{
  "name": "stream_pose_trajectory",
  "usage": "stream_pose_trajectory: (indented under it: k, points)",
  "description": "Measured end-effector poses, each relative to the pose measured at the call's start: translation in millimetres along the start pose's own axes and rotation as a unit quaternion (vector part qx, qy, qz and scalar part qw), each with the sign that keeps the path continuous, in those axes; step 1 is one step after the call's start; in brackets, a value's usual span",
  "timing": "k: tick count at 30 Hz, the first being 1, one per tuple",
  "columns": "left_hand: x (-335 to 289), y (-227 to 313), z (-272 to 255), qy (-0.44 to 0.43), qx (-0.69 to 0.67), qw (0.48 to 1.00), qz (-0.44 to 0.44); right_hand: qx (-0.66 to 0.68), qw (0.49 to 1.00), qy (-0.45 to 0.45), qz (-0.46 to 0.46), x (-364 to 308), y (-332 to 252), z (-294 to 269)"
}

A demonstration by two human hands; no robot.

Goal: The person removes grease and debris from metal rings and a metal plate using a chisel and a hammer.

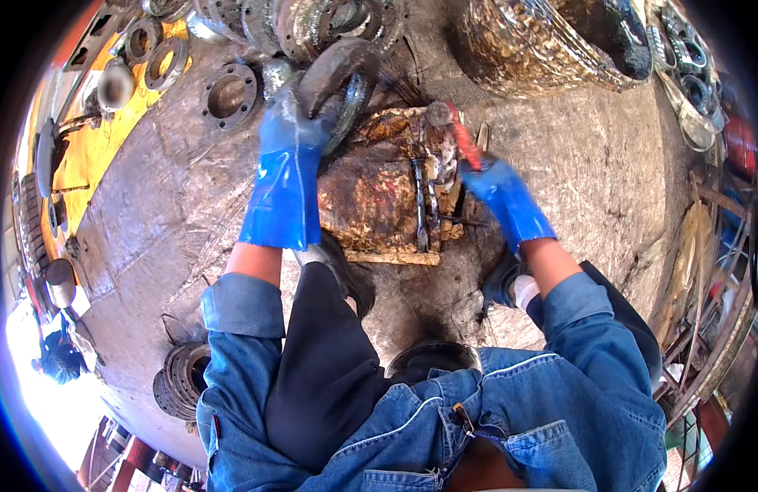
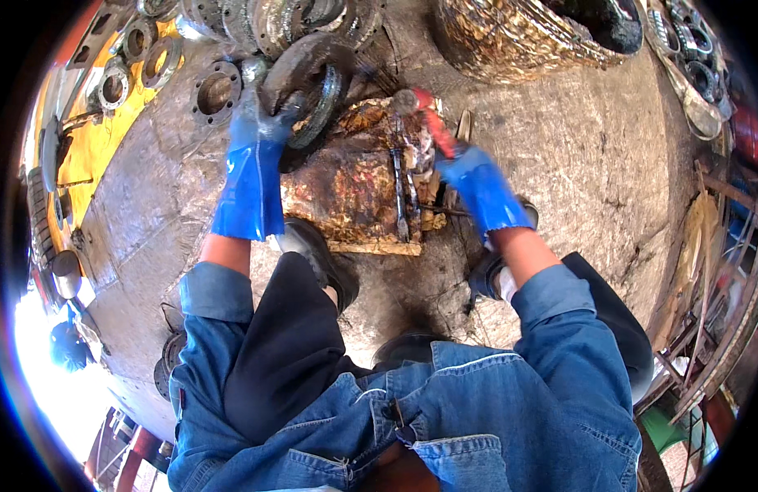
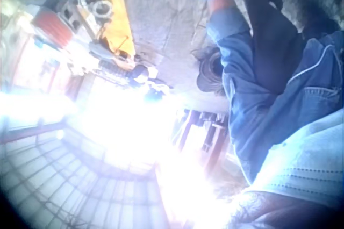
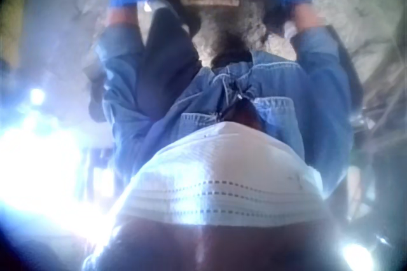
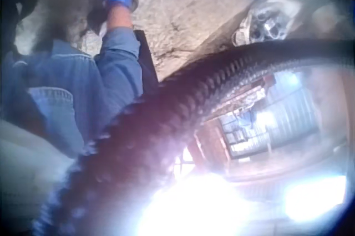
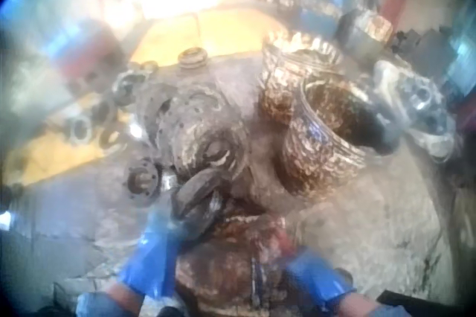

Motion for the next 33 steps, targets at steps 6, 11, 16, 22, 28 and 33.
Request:
stream_pose_trajectory:
  k: [6, 11, 16, 22, 28, 33]
  points:
    - [-6.8, 34.5, 10.3, 0.026, -0.037, 0.997, 0.061, -0.122, 0.949, 0.258, -0.133, 77.3, 43.8, -79.7]
    - [-11.9, 33.7, -3.5, 0.006, -0.027, 0.998, 0.06, 0.216, 0.959, -0.073, -0.165, 27.7, -104.8, -17.6]
    - [-17.1, 27.0, -5.9, -0.035, -0.137, 0.988, 0.07, 0.2, 0.966, -0.037, -0.16, -16.0, -205.2, 24.5]
    - [-34.9, 27.5, -6.4, -0.099, -0.23, 0.96, 0.123, 0.017, 0.943, 0.107, -0.316, 10.7, -165.5, 19.8]
    - [-41.8, -28.3, 35.2, -0.06, -0.521, 0.841, -0.131, 0.154, 0.983, 0.052, -0.086, 27.1, -82.7, 13.9]
    - [-58.9, -93.1, 75.5, -0.113, -0.538, 0.811, -0.2, 0.491, 0.863, -0.119, 0.03, 52.2, -22.3, 38.1]
Point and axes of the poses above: each hand's wrist, its own x-axis towards the middle knuckle, its own z-axis out of the palm, y = z × x, the point moved 1 cm from there along x, towards the middle knuckle, and after that the axes turned 11 degrees about z, right-handed, at the moved point
